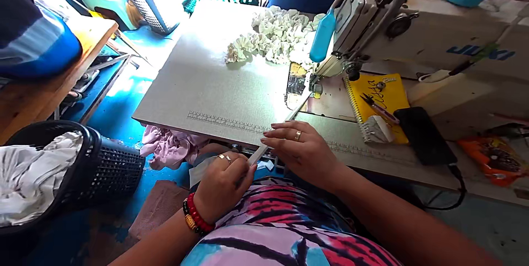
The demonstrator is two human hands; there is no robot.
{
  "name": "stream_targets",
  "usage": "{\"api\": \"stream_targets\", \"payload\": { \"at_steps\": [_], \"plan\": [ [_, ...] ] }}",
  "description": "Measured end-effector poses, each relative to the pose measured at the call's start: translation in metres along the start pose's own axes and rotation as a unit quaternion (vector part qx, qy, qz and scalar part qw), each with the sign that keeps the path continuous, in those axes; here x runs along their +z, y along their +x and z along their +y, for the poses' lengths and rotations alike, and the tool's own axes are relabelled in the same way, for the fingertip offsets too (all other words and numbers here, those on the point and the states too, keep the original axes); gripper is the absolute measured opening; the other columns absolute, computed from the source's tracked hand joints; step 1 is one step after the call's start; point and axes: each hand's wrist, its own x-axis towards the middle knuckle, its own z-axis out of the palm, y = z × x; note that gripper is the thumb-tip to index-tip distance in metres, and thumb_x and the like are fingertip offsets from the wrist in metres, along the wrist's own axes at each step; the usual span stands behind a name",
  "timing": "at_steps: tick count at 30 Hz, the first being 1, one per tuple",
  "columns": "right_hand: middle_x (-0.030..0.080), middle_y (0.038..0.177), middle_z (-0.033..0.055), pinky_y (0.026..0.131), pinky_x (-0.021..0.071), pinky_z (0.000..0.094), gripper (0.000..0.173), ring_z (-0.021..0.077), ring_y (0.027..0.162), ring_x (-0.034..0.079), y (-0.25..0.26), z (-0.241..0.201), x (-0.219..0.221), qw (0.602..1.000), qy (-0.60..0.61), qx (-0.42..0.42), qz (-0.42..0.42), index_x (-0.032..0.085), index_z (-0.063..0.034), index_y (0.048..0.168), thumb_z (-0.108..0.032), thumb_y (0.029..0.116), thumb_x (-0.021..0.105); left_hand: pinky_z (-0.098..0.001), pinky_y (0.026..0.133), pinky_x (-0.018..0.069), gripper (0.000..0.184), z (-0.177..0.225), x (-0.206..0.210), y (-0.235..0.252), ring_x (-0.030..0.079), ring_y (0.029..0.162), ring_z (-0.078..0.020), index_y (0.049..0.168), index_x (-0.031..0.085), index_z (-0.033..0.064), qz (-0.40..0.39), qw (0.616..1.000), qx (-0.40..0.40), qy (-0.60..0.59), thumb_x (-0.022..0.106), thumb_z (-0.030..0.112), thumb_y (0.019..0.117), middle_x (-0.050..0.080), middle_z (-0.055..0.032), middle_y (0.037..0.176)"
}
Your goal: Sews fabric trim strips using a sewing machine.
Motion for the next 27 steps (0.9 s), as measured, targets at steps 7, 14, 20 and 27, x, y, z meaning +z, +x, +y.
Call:
{"api": "stream_targets", "payload": {
  "at_steps": [7, 14, 20, 27],
  "plan": [
    [0.077, 0.102, -0.0011, 0.094, 0.0518, 0.0389, 0.022, 0.0156, 0.101, 0.070, 0.009, -0.012, 0.001, 0.999, 0.007, -0.039, -0.033, 0.080, -0.0168, 0.106, -0.017, 0.1022, 0.059, -0.0263, 0.073, 0.0523, 0.023, 0.003, -0.006, 0.015, 0.065, 0.080, -0.0194, 0.077, 0.060, 0.0056, 0.020, 0.996, 0.085, 0.018, 0.059, 0.013, 0.0988, 0.066, -0.0103, 0.079],
    [0.078, 0.096, 0.0072, 0.088, 0.0577, 0.0399, 0.019, 0.0226, 0.096, 0.074, -0.013, -0.034, -0.021, 0.983, -0.156, -0.093, 0.020, 0.073, -0.0094, 0.102, -0.007, 0.1013, 0.054, -0.0274, 0.062, 0.0492, 0.025, 0.016, -0.008, 0.036, 0.063, 0.070, -0.0183, 0.077, 0.057, 0.0089, -0.028, 0.984, 0.177, -0.022, 0.055, 0.017, 0.1011, 0.064, -0.0076, 0.073],
    [0.079, 0.104, 0.0054, 0.097, 0.0578, 0.0335, 0.020, 0.0178, 0.108, 0.074, -0.083, -0.025, -0.015, 0.996, -0.085, -0.004, 0.041, 0.073, -0.0119, 0.099, -0.009, 0.1034, 0.053, -0.0412, 0.084, 0.0557, 0.029, -0.008, 0.040, 0.100, 0.069, 0.095, -0.0211, 0.100, 0.074, 0.0042, -0.151, 0.982, -0.007, -0.110, 0.054, 0.025, 0.1020, 0.072, -0.0096, 0.096],
    [0.079, 0.106, 0.0068, 0.096, 0.0585, 0.0320, 0.020, 0.0186, 0.107, 0.074, -0.088, -0.005, -0.023, 0.998, -0.055, -0.034, 0.000, 0.072, -0.0097, 0.098, -0.005, 0.1027, 0.053, -0.0640, 0.112, 0.0293, 0.046, -0.057, 0.130, 0.215, 0.042, 0.145, -0.0321, 0.143, 0.062, 0.0193, -0.277, 0.955, -0.104, -0.003, 0.048, 0.013, 0.0996, 0.056, -0.0046, 0.150]
  ]
}}
